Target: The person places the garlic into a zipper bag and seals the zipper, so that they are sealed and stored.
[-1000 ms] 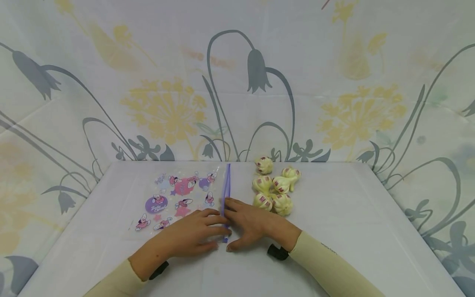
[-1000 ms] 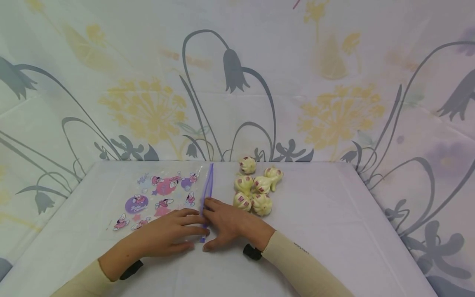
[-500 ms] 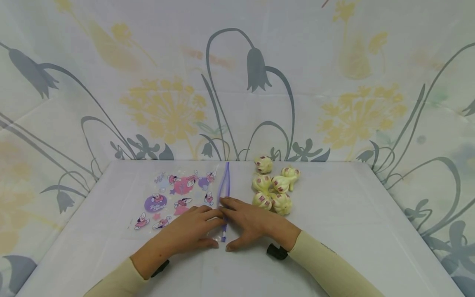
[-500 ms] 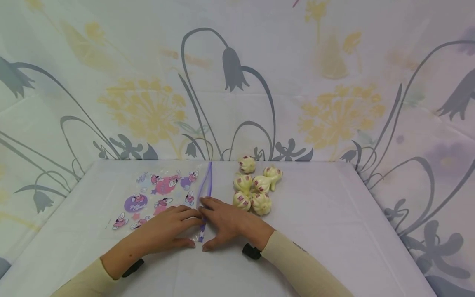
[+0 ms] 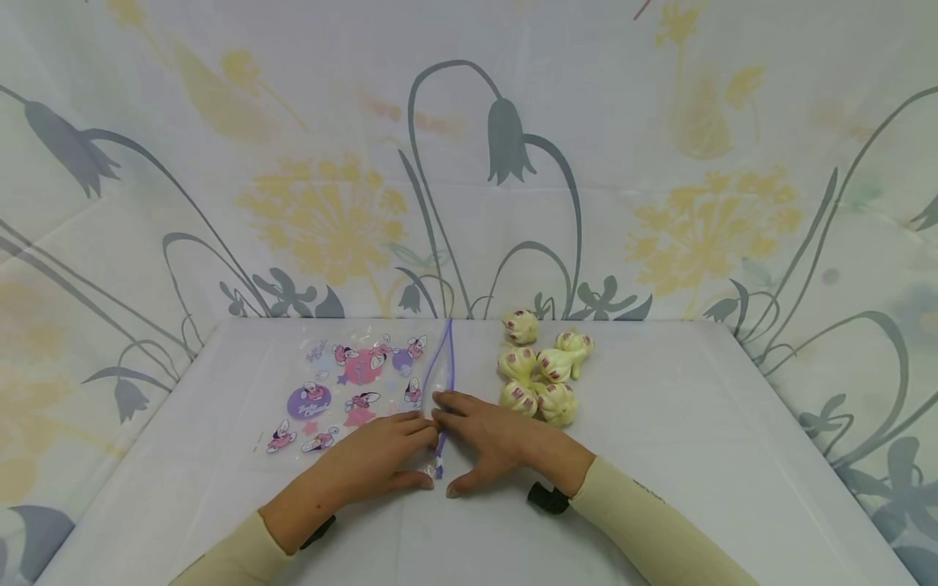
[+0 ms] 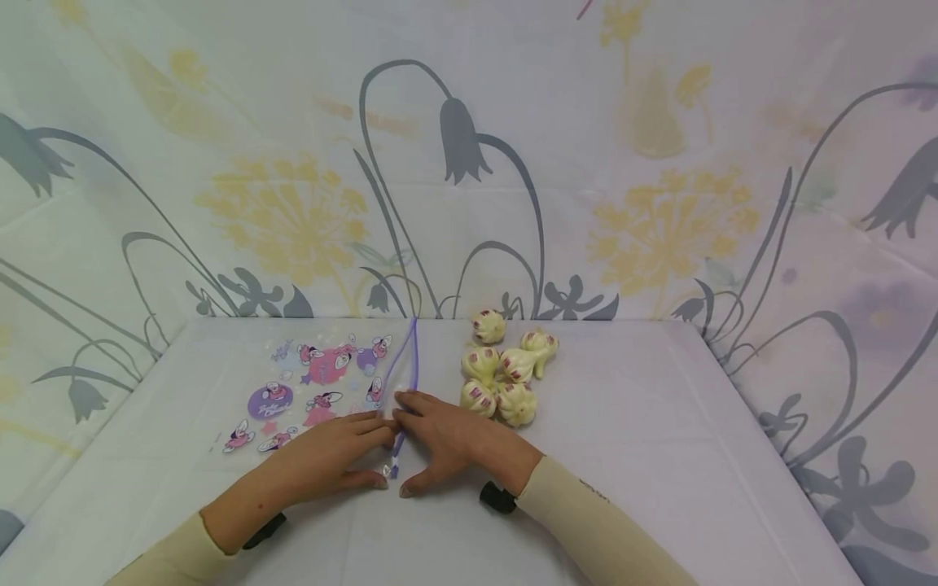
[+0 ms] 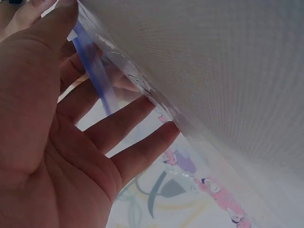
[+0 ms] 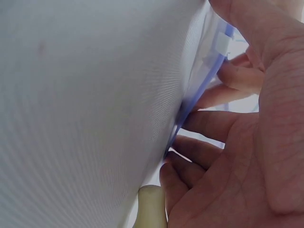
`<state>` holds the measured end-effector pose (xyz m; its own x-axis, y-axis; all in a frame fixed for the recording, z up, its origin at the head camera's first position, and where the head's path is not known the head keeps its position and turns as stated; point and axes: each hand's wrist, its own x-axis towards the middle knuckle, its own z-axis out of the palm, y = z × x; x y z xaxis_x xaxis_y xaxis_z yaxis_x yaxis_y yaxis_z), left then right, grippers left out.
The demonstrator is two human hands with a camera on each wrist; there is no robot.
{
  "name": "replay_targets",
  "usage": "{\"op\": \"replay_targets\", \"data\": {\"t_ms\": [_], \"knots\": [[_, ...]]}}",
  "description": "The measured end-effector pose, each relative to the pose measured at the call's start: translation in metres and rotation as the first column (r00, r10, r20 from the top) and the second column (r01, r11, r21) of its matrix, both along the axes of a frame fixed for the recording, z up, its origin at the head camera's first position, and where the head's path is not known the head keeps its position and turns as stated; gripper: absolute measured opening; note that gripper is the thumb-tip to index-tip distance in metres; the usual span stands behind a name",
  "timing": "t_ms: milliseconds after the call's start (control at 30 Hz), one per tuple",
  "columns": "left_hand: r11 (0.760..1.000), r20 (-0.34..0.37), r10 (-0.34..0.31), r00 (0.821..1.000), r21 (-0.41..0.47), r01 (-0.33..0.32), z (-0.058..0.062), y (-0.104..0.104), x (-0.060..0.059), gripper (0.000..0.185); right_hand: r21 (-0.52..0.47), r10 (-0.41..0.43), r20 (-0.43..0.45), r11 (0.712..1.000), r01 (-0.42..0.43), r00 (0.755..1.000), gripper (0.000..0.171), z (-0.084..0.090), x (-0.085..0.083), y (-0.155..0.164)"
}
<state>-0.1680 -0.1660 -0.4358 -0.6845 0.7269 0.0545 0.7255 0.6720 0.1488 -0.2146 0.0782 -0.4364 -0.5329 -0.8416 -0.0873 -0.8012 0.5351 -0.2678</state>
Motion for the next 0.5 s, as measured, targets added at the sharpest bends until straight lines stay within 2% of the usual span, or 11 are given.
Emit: {"op": "replay_targets", "data": {"t_ms": [133, 333, 500], "knots": [[0.999, 0.050, 0.010, 0.999, 0.030, -0.011, -0.0002, -0.0012, 0.0004, 0.050, 0.006, -0.004, -0.004, 1.000, 0.004, 1.000, 0.106, 0.0004, 0.0008, -0.0001], [0.999, 0.073, 0.004, 0.997, 0.036, -0.006, -0.0004, -0.0028, 0.0004, 0.054, 0.001, -0.006, -0.006, 1.000, 0.006, 1.000, 0.106, 0.0008, 0.0016, 0.0000], [0.996, 0.159, 0.061, 0.985, 0.053, -0.070, 0.0030, -0.0024, 0.0050, 0.061, -0.001, -0.016, 0.001, 1.000, 0.016, 1.000, 0.106, 0.0014, 0.0027, 0.0007]]}}
